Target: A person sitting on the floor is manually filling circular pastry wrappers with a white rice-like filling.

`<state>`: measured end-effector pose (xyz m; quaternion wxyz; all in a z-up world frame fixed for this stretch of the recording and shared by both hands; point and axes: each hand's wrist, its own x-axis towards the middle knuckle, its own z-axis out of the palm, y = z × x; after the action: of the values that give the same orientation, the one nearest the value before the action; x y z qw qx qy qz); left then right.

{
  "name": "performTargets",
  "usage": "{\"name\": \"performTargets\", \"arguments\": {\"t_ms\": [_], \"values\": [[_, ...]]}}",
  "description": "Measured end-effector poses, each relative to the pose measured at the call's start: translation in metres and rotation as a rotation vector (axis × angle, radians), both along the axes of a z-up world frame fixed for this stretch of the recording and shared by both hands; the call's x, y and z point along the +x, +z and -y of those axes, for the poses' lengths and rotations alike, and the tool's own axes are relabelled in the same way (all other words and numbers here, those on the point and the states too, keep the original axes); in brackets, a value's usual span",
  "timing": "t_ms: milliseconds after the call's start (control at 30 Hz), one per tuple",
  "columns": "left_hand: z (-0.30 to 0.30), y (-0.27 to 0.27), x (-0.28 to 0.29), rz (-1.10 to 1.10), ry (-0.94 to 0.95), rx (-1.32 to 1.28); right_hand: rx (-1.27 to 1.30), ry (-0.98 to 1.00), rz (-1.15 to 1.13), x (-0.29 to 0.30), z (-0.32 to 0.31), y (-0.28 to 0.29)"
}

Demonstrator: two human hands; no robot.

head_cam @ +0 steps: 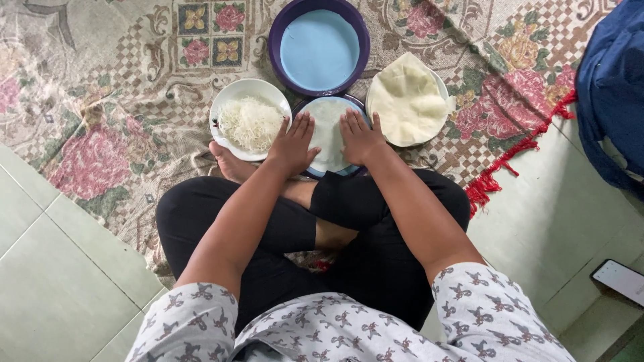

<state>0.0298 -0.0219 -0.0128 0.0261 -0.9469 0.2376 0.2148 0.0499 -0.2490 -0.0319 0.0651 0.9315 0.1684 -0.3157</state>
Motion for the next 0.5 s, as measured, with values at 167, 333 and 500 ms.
{"name": "performTargets", "arguments": {"t_ms": [167,333,500], "values": [[0.002,0.004,-0.002,-0.028,0.021,0.0,-0.055,-0.004,-0.057,0.005,0.0,-0.017],[0.001,0.009,-0.003,-0.037,0.033,-0.002,-0.08,-0.005,-0.054,0.001,-0.005,0.007],[0.002,0.011,-0.005,-0.049,0.043,-0.026,-0.077,0.012,-0.093,-0.008,-0.004,0.006]]}}
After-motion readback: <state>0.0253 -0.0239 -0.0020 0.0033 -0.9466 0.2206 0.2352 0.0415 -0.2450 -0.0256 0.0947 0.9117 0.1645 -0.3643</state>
